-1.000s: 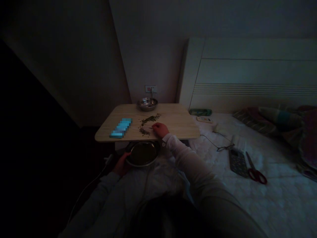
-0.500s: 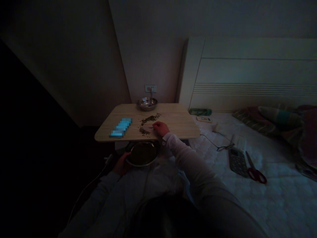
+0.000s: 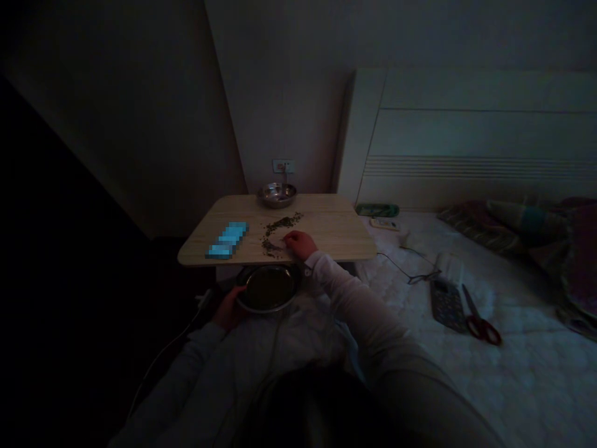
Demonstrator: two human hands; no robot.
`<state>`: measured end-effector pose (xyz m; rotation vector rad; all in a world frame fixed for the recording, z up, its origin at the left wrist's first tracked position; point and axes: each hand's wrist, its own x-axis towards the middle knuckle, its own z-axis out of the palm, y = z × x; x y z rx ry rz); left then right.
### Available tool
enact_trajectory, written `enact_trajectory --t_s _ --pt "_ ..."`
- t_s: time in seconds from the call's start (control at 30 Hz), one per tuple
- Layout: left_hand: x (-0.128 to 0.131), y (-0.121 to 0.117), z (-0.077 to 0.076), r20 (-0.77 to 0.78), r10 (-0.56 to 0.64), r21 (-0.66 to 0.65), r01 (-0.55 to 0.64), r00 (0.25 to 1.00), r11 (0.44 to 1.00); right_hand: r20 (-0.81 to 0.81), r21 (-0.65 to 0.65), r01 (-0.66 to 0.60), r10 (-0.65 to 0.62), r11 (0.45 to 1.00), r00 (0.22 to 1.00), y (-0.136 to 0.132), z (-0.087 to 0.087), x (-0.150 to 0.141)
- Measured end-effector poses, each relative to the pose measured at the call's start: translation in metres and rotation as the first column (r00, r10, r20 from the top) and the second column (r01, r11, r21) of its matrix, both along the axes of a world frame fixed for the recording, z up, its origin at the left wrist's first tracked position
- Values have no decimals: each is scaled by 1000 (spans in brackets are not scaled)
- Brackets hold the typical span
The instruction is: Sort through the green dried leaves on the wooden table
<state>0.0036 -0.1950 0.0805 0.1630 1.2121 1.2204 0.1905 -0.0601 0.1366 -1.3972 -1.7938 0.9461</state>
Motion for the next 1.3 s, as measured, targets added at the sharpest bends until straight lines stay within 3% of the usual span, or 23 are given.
enact_trajectory --t_s 0.23,0.9,1.3 --pt "1 2 -1 33 -9 -2 9 999 1000 27 -16 13 -13 1000 1000 -7 7 0" --pt "-1 3 -5 34 -6 -11 7 999 1000 10 57 -88 87 994 996 -10 1 0" --pt "-1 3 -5 28 -4 18 3 1000 1000 101 10 -44 43 999 994 -17 7 1"
